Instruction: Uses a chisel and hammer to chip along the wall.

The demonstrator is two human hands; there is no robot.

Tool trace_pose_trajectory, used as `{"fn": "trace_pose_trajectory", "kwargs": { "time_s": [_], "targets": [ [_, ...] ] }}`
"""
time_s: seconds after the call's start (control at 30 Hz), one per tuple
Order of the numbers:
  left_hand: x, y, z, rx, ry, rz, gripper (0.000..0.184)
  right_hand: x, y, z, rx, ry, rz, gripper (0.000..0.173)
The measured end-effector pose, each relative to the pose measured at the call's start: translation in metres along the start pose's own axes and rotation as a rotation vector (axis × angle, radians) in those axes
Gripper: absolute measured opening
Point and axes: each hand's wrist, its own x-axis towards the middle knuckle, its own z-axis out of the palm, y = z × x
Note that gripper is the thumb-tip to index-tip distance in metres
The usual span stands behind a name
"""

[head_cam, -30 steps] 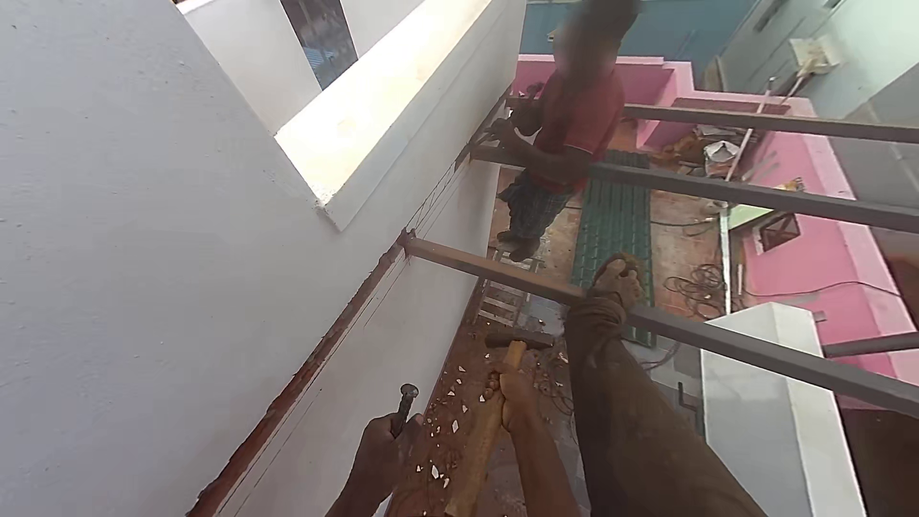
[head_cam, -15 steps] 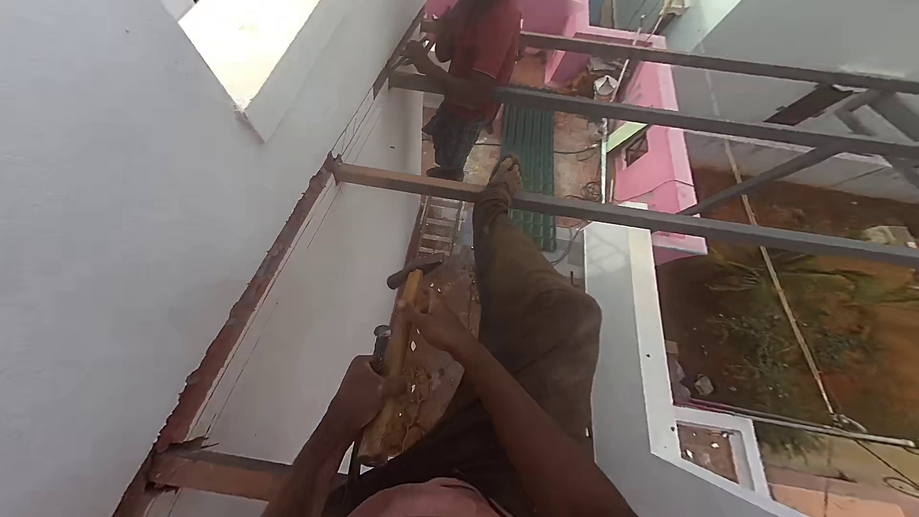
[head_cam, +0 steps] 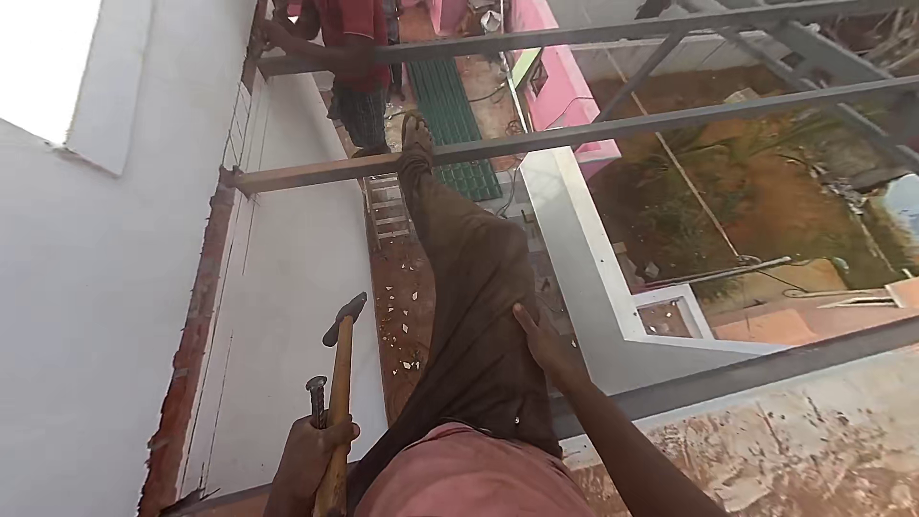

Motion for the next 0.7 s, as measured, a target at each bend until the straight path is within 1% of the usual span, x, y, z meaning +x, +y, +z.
{"fn": "trace_pose_trajectory", "kwargs": {
  "time_s": [0.07,0.13,0.2,0.23,0.33,0.37,0.4,0.43,0.53,0.6,0.7],
  "targets": [
    [-0.001,-0.003,-0.009,0.007,-0.005,-0.019,0.012,0.001,-0.019,0.013,0.008,0.085,-0.008,0.067],
    [0.0,-0.003,-0.018,-0.007,-0.013,-0.021,0.013,0.004,-0.038,0.023,-0.039,0.14,-0.06,0.06],
    [0.005,-0.003,-0.027,-0.015,-0.01,-0.004,0.015,0.008,-0.056,0.034,-0.137,0.192,-0.148,0.061],
    [0.009,-0.004,-0.032,-0.005,-0.008,0.004,0.017,0.01,-0.066,0.041,-0.202,0.216,-0.189,0.067],
    [0.024,-0.003,-0.052,0.036,-0.044,0.007,0.02,0.01,-0.115,0.066,-0.502,0.3,-0.265,0.11],
    [0.028,-0.002,-0.058,0.035,-0.056,0.003,0.021,0.011,-0.131,0.076,-0.616,0.34,-0.288,0.119],
    [0.033,0.0,-0.065,0.029,-0.07,0.0,0.021,0.013,-0.147,0.087,-0.714,0.377,-0.32,0.122],
    [0.037,0.001,-0.072,0.024,-0.085,-0.002,0.022,0.015,-0.162,0.098,-0.8,0.412,-0.349,0.122],
    [0.044,0.009,-0.088,0.05,-0.096,-0.004,0.021,0.019,-0.195,0.122,-0.953,0.459,-0.36,0.109],
    [0.039,0.021,-0.1,0.07,-0.092,-0.018,0.02,0.016,-0.205,0.131,-0.952,0.465,-0.382,0.106],
    [0.027,0.036,-0.117,0.09,-0.081,-0.044,0.019,0.005,-0.213,0.145,-0.896,0.468,-0.433,0.106]
  ]
}}
